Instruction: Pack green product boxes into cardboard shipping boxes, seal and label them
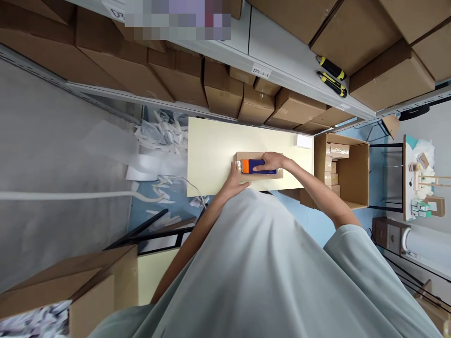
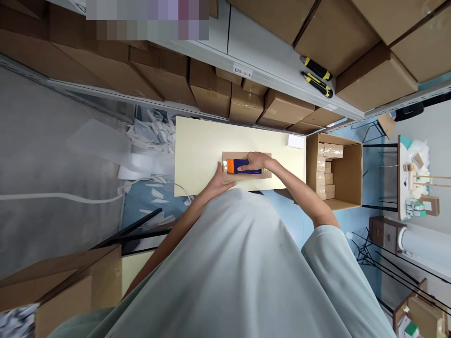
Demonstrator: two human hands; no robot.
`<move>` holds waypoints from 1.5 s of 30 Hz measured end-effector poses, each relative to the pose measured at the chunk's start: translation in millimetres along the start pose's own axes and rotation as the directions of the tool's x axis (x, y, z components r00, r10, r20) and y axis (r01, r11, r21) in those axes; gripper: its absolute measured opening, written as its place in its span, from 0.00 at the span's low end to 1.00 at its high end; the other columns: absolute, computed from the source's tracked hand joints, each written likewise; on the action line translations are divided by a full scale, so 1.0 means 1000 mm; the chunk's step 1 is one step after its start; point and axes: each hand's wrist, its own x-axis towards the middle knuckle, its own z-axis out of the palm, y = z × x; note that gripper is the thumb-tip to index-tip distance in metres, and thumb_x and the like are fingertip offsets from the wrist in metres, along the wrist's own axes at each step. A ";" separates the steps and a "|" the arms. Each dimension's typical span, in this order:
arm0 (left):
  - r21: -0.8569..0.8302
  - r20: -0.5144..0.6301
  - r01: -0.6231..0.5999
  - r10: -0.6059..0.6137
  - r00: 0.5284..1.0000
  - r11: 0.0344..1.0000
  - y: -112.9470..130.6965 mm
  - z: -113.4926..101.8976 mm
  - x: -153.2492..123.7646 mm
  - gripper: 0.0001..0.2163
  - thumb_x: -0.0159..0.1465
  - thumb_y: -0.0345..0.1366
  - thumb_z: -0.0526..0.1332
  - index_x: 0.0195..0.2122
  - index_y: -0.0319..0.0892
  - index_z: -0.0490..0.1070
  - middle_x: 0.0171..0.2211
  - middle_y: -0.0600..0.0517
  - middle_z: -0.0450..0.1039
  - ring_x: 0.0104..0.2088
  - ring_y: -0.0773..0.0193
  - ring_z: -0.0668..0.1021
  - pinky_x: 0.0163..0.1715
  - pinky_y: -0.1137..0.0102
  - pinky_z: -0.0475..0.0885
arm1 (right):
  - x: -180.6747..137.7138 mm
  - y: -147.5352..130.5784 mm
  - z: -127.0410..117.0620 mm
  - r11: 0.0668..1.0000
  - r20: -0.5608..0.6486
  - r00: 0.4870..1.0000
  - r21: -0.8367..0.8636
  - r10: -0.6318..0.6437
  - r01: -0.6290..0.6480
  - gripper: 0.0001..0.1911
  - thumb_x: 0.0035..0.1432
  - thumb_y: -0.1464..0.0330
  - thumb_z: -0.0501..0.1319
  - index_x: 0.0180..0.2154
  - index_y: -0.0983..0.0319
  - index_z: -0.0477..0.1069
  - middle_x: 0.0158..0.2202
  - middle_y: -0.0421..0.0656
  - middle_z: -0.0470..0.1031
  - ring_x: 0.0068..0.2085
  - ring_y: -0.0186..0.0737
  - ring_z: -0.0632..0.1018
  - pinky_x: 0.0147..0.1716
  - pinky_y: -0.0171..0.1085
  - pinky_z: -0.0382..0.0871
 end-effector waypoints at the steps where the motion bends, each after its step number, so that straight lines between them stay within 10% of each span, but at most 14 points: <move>1: 0.097 -0.001 -0.050 0.050 0.999 0.994 0.004 -0.003 0.005 0.72 0.55 0.52 0.81 0.84 0.38 0.27 0.85 0.30 0.29 0.84 0.33 0.41 0.82 0.44 0.47 | -0.001 0.000 0.000 1.000 0.004 1.000 0.006 -0.001 0.001 0.38 0.62 0.33 0.67 0.35 0.64 0.84 0.37 0.50 0.87 0.34 0.44 0.83 0.30 0.36 0.64; 7: 0.463 0.171 -0.279 0.224 0.960 0.841 0.033 -0.017 0.031 0.82 0.48 0.53 0.86 0.83 0.40 0.18 0.84 0.29 0.25 0.83 0.31 0.32 0.80 0.36 0.37 | -0.005 0.001 0.002 0.999 -0.013 1.000 0.035 0.021 -0.021 0.36 0.65 0.35 0.66 0.38 0.64 0.84 0.40 0.50 0.89 0.35 0.43 0.83 0.30 0.36 0.64; 20: 0.626 0.196 -0.232 0.137 0.971 0.744 0.028 -0.025 0.038 0.72 0.55 0.53 0.81 0.85 0.40 0.28 0.85 0.31 0.36 0.84 0.32 0.38 0.81 0.38 0.42 | -0.010 0.015 -0.004 0.999 0.089 0.995 0.029 -0.042 0.040 0.38 0.56 0.33 0.70 0.38 0.63 0.83 0.35 0.48 0.87 0.35 0.46 0.83 0.32 0.37 0.69; 35: 0.781 0.148 -0.148 0.050 0.988 0.607 0.043 -0.026 0.039 0.71 0.53 0.58 0.80 0.84 0.33 0.36 0.83 0.24 0.41 0.82 0.24 0.47 0.80 0.38 0.50 | -0.088 0.230 -0.030 0.947 0.267 0.962 0.319 -0.049 -0.041 0.42 0.55 0.30 0.70 0.34 0.66 0.83 0.31 0.52 0.87 0.32 0.45 0.86 0.36 0.39 0.76; 45: 0.873 0.105 -0.062 -0.061 0.993 0.484 0.058 -0.020 0.040 0.70 0.55 0.58 0.78 0.84 0.28 0.36 0.83 0.23 0.39 0.82 0.21 0.47 0.79 0.37 0.48 | -0.034 0.240 0.003 0.992 0.180 0.982 0.120 -0.050 0.028 0.30 0.68 0.43 0.69 0.34 0.65 0.84 0.31 0.50 0.88 0.36 0.49 0.87 0.37 0.40 0.73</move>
